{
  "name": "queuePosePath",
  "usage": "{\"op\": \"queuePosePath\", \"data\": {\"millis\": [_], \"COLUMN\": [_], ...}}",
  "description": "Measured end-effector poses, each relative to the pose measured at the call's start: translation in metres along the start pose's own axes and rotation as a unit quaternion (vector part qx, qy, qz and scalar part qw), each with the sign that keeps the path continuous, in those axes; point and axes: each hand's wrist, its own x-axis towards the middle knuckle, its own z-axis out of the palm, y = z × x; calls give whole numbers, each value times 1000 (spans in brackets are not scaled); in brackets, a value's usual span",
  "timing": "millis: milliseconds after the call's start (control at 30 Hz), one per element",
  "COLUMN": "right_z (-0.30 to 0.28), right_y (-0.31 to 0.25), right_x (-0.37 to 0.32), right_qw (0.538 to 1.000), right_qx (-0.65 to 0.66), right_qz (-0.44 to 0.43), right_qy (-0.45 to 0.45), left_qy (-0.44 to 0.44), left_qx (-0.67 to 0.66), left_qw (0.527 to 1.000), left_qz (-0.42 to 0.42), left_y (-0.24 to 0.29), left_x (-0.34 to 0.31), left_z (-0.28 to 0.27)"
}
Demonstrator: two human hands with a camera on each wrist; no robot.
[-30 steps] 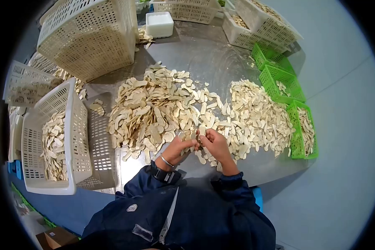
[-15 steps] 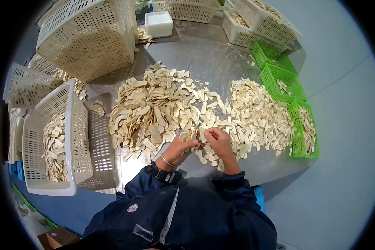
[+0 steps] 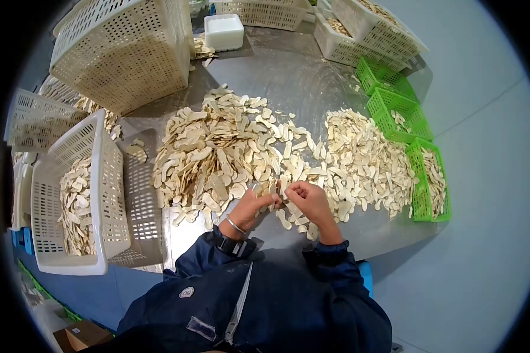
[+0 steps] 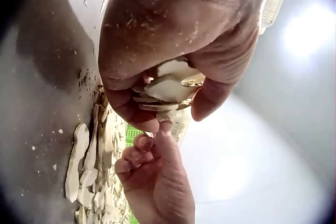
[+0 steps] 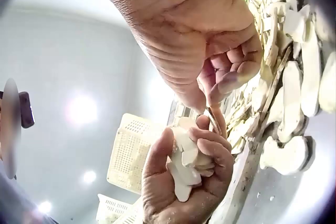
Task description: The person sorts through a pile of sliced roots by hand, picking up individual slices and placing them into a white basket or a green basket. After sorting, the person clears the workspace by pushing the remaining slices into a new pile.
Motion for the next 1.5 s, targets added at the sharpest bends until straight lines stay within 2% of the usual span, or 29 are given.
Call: {"op": "queuePosePath", "data": {"millis": [1267, 1367, 1500], "right_z": [-6, -4, -5], "right_y": [-6, -12, -8], "right_x": [0, -2, 3], "right_qw": [999, 999, 998], "right_qx": [-32, -34, -36], "right_qz": [16, 22, 21], "right_qy": [-28, -19, 45], "left_qy": [10, 10, 12], "left_qx": [31, 22, 14], "left_qw": [999, 1000, 1000], "left_qz": [3, 4, 5], "left_y": [5, 7, 4], "left_x": [-3, -4, -4], "left_z": [7, 9, 7]}}
